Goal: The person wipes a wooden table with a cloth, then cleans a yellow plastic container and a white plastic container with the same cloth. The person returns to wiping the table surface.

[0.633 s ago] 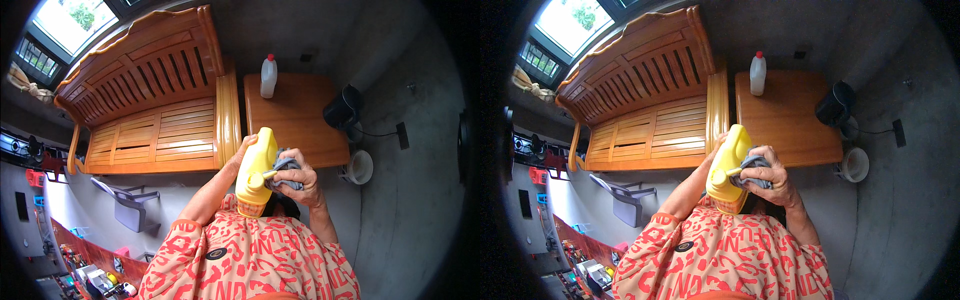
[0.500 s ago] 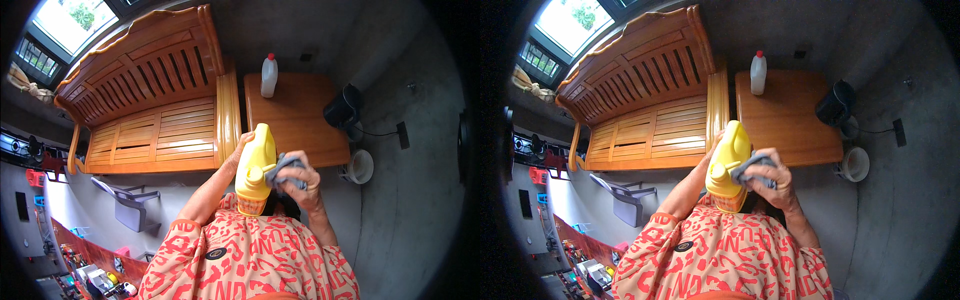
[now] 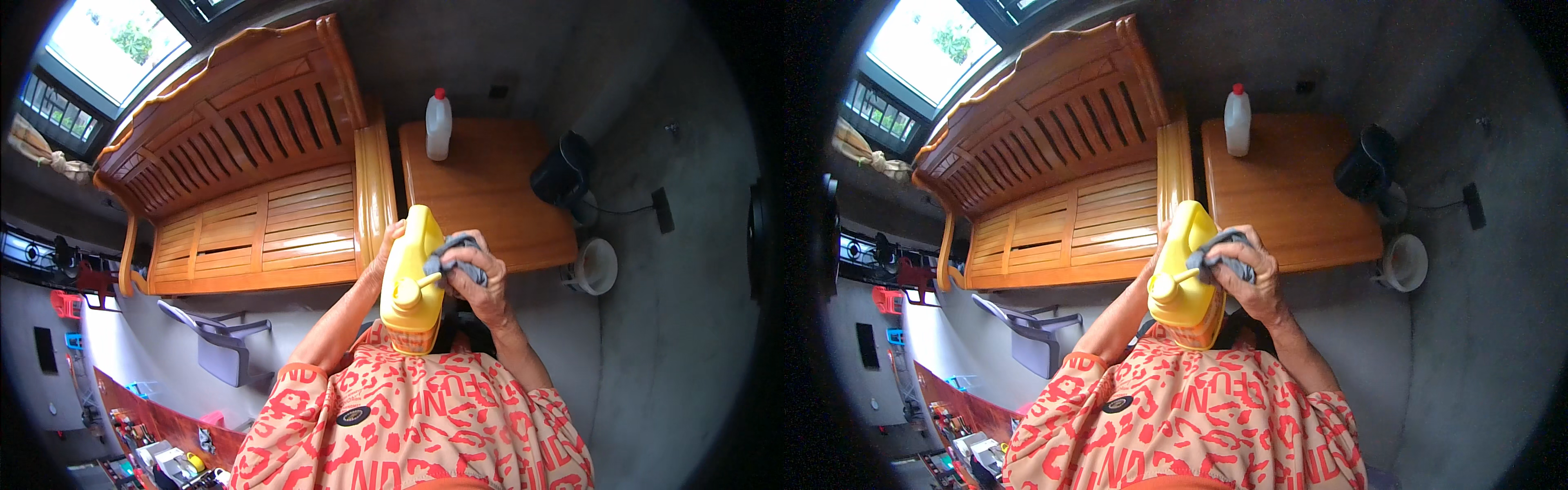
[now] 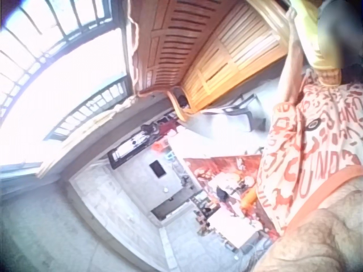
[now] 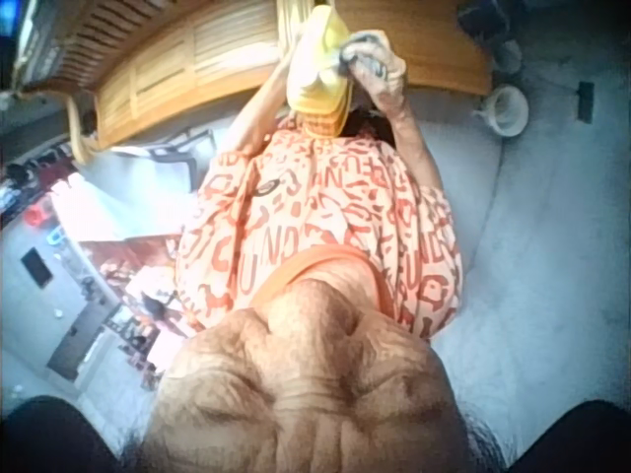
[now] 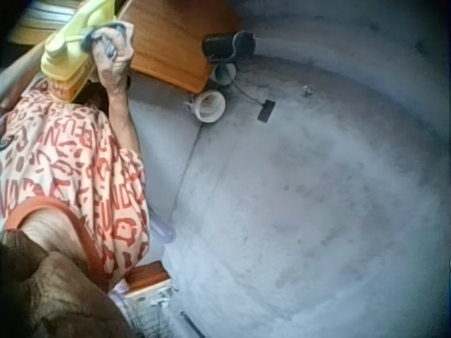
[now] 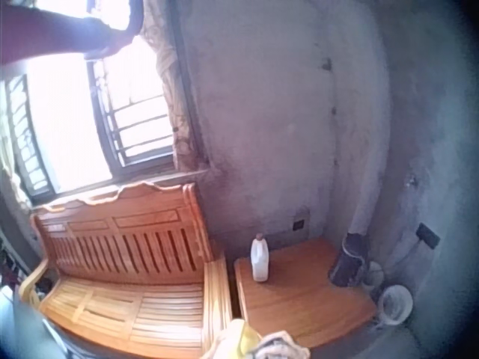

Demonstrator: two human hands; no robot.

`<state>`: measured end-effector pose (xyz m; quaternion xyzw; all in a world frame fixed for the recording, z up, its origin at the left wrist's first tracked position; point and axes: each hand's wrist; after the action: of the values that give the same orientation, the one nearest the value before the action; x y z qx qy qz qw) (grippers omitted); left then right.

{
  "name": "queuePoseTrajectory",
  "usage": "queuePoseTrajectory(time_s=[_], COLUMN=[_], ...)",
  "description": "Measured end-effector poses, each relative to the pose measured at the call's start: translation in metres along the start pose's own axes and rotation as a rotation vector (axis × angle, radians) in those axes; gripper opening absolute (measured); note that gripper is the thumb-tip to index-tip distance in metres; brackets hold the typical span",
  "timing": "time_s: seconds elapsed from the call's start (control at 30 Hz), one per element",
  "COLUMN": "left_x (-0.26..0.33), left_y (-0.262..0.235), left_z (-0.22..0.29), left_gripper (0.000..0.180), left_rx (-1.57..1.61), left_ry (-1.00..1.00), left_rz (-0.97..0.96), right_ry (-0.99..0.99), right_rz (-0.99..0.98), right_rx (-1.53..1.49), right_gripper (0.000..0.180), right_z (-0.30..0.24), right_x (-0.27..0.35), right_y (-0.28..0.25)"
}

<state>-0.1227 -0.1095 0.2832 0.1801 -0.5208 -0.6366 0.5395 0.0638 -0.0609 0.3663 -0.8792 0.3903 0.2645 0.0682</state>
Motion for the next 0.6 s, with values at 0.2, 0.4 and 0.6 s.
queuePoseTrajectory(time_s=[0.2, 0.4, 0.6], left_x=[0.004, 0.006, 0.038], left_y=[0.018, 0.011, 0.053], left_z=[-0.002, 0.004, 0.023], left_gripper=[0.054, 0.042, 0.044], left_rx=[0.029, -0.086, -0.75], left_ry=[0.019, -0.03, 0.048], left_rz=[0.046, 0.22, 0.514], right_ry=[0.105, 0.256, 0.3], right_rz=[0.362, 0.414, 0.32], right_rx=[-0.074, -0.412, -0.481], right_gripper=[0.016, 0.018, 0.018], right_z=[0.04, 0.054, 0.054], right_x=[0.01, 0.008, 0.007], right_y=[0.009, -0.001, -0.011])
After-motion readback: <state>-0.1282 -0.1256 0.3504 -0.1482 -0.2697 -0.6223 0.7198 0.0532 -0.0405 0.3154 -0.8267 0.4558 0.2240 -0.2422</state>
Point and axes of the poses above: each hand's wrist, its own x-axis away from the middle knuckle, its own y-axis out of the palm, z = x × y, and after that the axes turned 15 degrees about -y, right-handed
